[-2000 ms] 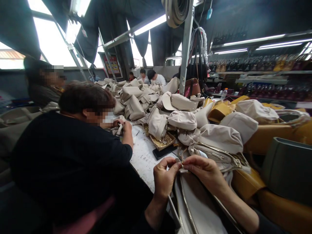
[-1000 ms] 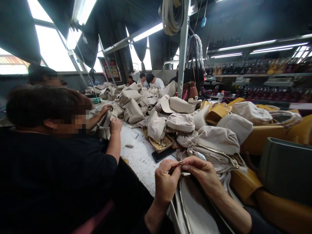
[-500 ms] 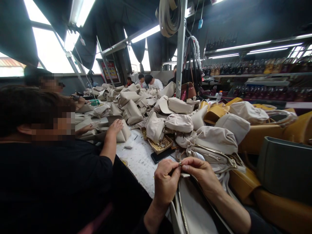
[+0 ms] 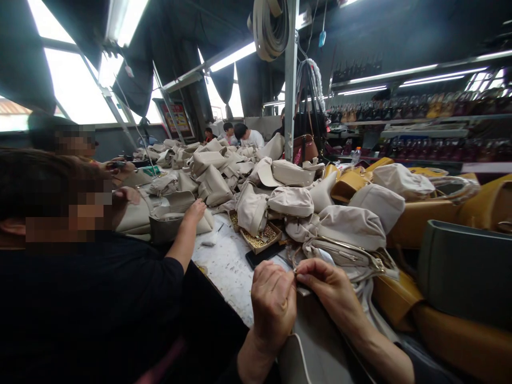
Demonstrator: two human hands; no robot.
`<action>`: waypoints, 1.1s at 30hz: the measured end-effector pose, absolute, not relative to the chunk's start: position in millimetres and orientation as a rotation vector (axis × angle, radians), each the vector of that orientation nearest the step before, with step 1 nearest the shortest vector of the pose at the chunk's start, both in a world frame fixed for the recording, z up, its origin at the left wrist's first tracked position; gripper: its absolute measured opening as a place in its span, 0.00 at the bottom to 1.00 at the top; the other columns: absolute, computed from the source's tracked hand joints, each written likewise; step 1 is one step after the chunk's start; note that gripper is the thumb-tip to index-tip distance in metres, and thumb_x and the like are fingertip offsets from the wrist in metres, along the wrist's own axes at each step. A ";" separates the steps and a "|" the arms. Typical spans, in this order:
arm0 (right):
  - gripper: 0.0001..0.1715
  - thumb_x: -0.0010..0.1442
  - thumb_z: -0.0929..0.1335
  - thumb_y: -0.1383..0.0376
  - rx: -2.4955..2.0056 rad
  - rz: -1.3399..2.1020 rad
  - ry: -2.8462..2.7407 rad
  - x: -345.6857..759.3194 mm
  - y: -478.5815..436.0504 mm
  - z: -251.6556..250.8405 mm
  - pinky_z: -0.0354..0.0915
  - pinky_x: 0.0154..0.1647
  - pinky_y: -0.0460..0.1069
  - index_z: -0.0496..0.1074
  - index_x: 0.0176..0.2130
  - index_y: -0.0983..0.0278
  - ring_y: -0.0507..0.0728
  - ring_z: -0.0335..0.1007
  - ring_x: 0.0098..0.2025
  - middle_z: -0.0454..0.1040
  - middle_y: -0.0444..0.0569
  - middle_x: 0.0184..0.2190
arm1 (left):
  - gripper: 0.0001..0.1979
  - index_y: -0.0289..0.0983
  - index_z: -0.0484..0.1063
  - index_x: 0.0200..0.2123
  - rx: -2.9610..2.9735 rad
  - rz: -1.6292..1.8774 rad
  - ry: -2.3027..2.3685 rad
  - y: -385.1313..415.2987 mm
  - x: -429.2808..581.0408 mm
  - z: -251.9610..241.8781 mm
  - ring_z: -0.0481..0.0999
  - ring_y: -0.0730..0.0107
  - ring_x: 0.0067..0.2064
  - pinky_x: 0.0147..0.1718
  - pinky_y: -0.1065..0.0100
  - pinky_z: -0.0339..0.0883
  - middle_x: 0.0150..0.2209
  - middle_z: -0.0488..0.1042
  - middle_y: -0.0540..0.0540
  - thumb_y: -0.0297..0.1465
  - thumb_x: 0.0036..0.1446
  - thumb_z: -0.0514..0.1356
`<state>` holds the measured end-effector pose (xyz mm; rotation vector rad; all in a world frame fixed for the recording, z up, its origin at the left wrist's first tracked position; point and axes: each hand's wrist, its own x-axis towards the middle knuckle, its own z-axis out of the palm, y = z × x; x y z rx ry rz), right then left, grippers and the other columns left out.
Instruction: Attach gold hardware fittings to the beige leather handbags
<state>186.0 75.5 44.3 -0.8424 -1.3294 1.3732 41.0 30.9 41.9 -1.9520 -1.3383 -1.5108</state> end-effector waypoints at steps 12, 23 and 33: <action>0.15 0.51 0.81 0.57 -0.717 1.384 -1.391 194.3 82.9 47.7 0.69 0.38 0.48 0.81 0.35 0.62 0.54 0.73 0.33 0.79 0.45 0.32 | 0.09 0.38 0.75 0.34 -2.151 -1.652 -1.285 32.1 36.6 47.8 0.79 0.64 0.38 0.51 0.55 0.70 0.30 0.79 0.48 0.18 0.61 0.61; 0.07 0.58 0.77 0.60 -0.781 1.157 -1.532 193.0 77.1 38.7 0.68 0.35 0.48 0.81 0.33 0.61 0.55 0.74 0.31 0.80 0.45 0.29 | 0.08 0.39 0.79 0.41 -2.325 -1.850 -1.523 28.7 20.3 41.2 0.80 0.62 0.45 0.49 0.60 0.74 0.39 0.82 0.45 0.23 0.62 0.61; 0.08 0.63 0.74 0.59 -0.673 1.283 -1.504 204.5 86.0 44.1 0.69 0.35 0.47 0.76 0.36 0.62 0.54 0.74 0.32 0.78 0.45 0.30 | 0.18 0.37 0.79 0.49 -2.367 -2.006 -2.209 14.7 -4.1 25.5 0.79 0.57 0.56 0.58 0.58 0.70 0.52 0.81 0.42 0.25 0.54 0.60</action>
